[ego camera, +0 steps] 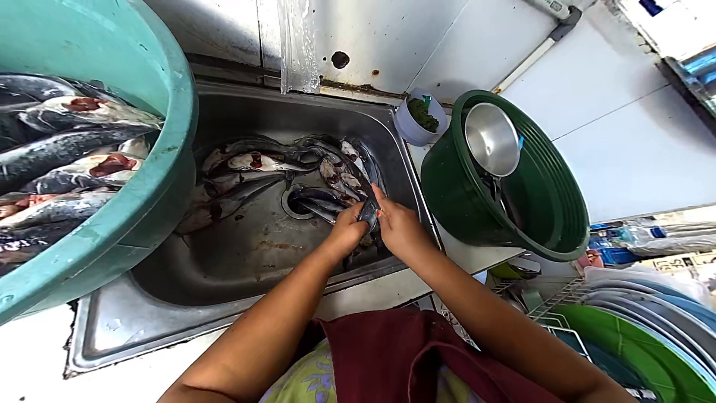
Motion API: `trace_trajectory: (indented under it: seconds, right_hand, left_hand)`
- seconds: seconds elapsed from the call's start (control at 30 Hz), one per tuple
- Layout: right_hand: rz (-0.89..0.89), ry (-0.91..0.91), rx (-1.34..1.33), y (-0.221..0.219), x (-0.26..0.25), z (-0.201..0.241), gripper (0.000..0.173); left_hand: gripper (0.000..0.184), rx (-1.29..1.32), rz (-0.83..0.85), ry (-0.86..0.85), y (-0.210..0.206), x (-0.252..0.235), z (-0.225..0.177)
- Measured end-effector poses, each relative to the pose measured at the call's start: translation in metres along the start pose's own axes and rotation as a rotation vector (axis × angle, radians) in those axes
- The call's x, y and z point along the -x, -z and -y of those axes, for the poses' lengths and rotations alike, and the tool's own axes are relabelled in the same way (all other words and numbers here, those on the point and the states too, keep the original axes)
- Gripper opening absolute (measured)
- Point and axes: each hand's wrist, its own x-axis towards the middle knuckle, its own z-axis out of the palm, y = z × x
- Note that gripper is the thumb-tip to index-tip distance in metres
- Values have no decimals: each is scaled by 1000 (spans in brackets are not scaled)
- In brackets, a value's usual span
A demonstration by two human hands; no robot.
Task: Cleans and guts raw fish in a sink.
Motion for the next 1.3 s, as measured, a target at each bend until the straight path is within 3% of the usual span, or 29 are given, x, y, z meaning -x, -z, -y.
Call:
trace_trajectory:
  seconds: [0.17,0.3,0.53,0.7,0.8,0.93,1.07,1.2,1.3]
  right_hand:
    - [10,64,-48,-6,28,-15,59]
    - [-9,96,45,-5,64,-28,55]
    - [-41,-17,56,-13,5,2,59]
    - [-97,-116,-487,-10,16,-22,55]
    - [-150,-220,-732,-15,49,-50,57]
    - [-80,-364,-808,-45,79,-84,60]
    - [-26,-389,-876,-50,85,-97,58]
    - [77,-369,-975,-45,78,-106,57]
    - [121,-320,-1014,-43,77,-113,55]
  left_hand:
    - [40,241,-124,53,3,-3,4]
    - [39,107,-108,48,5,-1,-3]
    - [30,-115,9,-32,1,1,-3]
    - [41,149,-30,44,1,3,2]
    - [33,362,-155,138,2,5,-2]
    - [33,488,-393,257,-1,17,-61]
    - [22,550,-475,183,7,29,-157]
    - [20,564,-484,-50,59,42,-248]
    - [25,551,-629,-125,118,57,-288]
